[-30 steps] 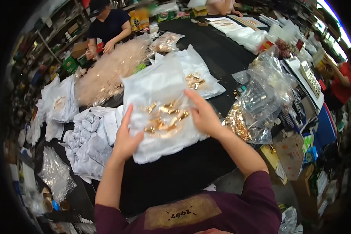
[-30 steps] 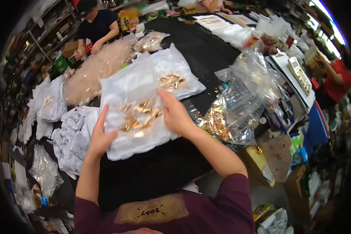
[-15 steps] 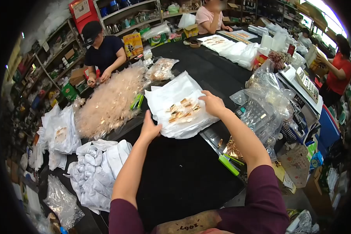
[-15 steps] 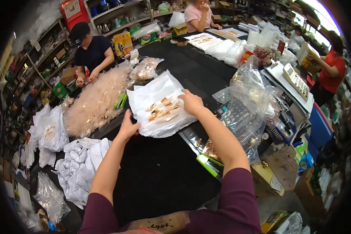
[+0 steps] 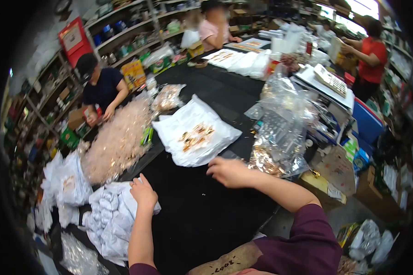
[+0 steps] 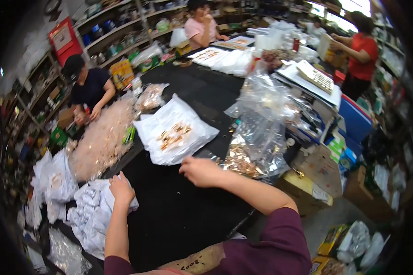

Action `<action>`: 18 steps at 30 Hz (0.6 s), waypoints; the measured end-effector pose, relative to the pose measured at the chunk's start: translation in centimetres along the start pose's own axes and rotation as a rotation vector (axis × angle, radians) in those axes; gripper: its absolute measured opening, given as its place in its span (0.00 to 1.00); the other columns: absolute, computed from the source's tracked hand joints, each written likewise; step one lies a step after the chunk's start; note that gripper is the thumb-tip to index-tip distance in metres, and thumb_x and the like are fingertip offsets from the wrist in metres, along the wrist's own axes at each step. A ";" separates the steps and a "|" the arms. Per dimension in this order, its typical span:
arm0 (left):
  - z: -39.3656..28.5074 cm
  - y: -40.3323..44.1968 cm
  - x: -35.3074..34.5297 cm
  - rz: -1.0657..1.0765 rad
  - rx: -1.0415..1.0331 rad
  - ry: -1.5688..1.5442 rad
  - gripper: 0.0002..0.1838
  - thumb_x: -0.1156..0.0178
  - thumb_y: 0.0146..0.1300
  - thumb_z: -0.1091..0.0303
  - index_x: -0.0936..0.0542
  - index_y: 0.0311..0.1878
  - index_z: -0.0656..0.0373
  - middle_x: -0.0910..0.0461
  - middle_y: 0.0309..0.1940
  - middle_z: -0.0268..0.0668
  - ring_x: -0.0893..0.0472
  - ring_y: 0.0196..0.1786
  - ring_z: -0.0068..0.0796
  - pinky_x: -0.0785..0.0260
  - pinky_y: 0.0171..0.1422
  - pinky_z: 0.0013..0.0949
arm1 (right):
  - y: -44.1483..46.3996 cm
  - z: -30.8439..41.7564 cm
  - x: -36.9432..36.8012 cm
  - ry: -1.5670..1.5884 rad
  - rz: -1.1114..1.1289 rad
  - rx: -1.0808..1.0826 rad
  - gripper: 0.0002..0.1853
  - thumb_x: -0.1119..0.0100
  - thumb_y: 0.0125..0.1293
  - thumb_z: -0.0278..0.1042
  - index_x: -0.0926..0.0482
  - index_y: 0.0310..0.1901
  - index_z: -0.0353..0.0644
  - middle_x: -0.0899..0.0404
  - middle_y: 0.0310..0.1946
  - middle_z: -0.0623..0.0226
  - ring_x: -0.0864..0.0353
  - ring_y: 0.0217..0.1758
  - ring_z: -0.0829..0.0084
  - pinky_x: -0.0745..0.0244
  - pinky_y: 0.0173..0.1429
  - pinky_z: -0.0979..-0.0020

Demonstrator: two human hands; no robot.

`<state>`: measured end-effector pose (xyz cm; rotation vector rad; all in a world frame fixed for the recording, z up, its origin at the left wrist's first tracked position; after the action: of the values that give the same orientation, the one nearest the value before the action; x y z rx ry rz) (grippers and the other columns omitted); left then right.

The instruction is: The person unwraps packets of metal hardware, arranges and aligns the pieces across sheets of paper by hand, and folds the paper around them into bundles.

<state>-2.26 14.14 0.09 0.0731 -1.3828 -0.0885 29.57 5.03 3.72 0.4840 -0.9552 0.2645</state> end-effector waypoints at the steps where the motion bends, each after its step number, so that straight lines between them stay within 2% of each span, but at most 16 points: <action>1: -0.5 -0.4 -0.6 -0.017 -0.037 0.001 0.44 0.30 0.50 0.65 0.35 0.72 0.60 0.33 0.64 0.55 0.32 0.66 0.58 0.34 0.62 0.52 | -0.8 0.6 -0.9 0.026 0.068 -0.018 0.12 0.39 0.66 0.33 0.17 0.50 0.46 0.22 0.55 0.63 0.19 0.53 0.57 0.21 0.55 0.59; 2: -1.3 -1.2 -1.1 -0.128 -0.156 0.066 0.43 0.30 0.50 0.66 0.35 0.72 0.61 0.31 0.61 0.54 0.31 0.64 0.58 0.34 0.61 0.53 | -1.4 1.1 -1.8 0.053 0.141 -0.033 0.12 0.39 0.66 0.34 0.17 0.50 0.46 0.22 0.53 0.63 0.19 0.53 0.57 0.22 0.55 0.59; 3: -2.2 -1.7 -1.1 -0.240 -0.267 0.130 0.43 0.31 0.50 0.68 0.35 0.72 0.63 0.30 0.58 0.52 0.30 0.63 0.57 0.33 0.60 0.54 | -2.0 1.5 -2.7 0.043 0.123 -0.051 0.12 0.39 0.66 0.34 0.17 0.50 0.46 0.22 0.53 0.63 0.19 0.53 0.57 0.22 0.55 0.59; 4: -3.1 -2.3 -0.2 -0.253 -0.284 0.126 0.43 0.31 0.50 0.68 0.35 0.72 0.63 0.30 0.58 0.52 0.30 0.63 0.57 0.33 0.60 0.54 | -2.3 1.8 -3.9 0.038 0.175 -0.035 0.12 0.39 0.66 0.34 0.17 0.50 0.45 0.22 0.52 0.62 0.19 0.54 0.56 0.23 0.57 0.59; 7: -6.2 -6.8 2.7 -0.402 -0.664 0.038 0.42 0.29 0.48 0.70 0.33 0.69 0.65 0.29 0.56 0.51 0.28 0.58 0.57 0.31 0.58 0.51 | -2.4 3.0 -5.8 0.010 0.233 0.007 0.13 0.39 0.66 0.34 0.18 0.51 0.44 0.21 0.51 0.61 0.20 0.54 0.56 0.24 0.58 0.59; 8: -6.1 -7.2 2.3 -0.398 -0.662 0.035 0.42 0.29 0.48 0.70 0.33 0.69 0.65 0.29 0.56 0.51 0.28 0.58 0.57 0.31 0.58 0.51 | -2.4 3.4 -6.3 -0.012 0.245 0.038 0.14 0.39 0.66 0.34 0.18 0.52 0.44 0.21 0.50 0.60 0.20 0.54 0.56 0.25 0.59 0.59; 11: -4.0 -8.0 0.7 -0.264 -0.395 -0.380 0.42 0.28 0.46 0.71 0.32 0.68 0.65 0.27 0.54 0.50 0.25 0.54 0.56 0.30 0.56 0.48 | -2.4 4.1 -6.8 -0.023 0.276 0.081 0.16 0.38 0.66 0.34 0.20 0.55 0.42 0.21 0.50 0.58 0.21 0.55 0.55 0.26 0.60 0.58; 14: -3.4 -8.3 0.6 -0.157 -0.311 -0.332 0.43 0.27 0.45 0.73 0.32 0.68 0.63 0.25 0.52 0.48 0.24 0.52 0.54 0.30 0.57 0.48 | -2.1 4.8 -8.0 0.000 0.321 0.096 0.21 0.38 0.65 0.35 0.23 0.58 0.40 0.21 0.50 0.56 0.22 0.56 0.53 0.27 0.62 0.58; 16: -3.1 -8.8 0.7 -0.089 -0.248 -0.310 0.44 0.27 0.44 0.74 0.32 0.68 0.62 0.24 0.51 0.47 0.23 0.50 0.54 0.30 0.58 0.47 | -1.4 5.3 -9.0 0.081 0.200 0.082 0.24 0.36 0.65 0.34 0.27 0.60 0.37 0.21 0.49 0.55 0.20 0.53 0.55 0.24 0.57 0.59; 18: -4.3 -9.8 2.1 -0.144 -0.408 -0.425 0.43 0.27 0.45 0.73 0.31 0.68 0.64 0.22 0.50 0.48 0.22 0.51 0.52 0.30 0.60 0.47 | -0.3 5.8 -9.9 0.132 0.155 0.083 0.26 0.35 0.64 0.34 0.29 0.61 0.35 0.21 0.48 0.55 0.18 0.51 0.56 0.22 0.54 0.59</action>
<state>2.20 4.13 0.37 -0.1983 -1.7551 -0.5286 20.04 1.75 -1.76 0.4635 -0.8559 0.4719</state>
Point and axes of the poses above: each hand's wrist, its own y-axis towards the middle knuckle, its own x-axis out of the back of the hand, z = x × y, the point moved 4 cm from there along y, towards the middle knuckle
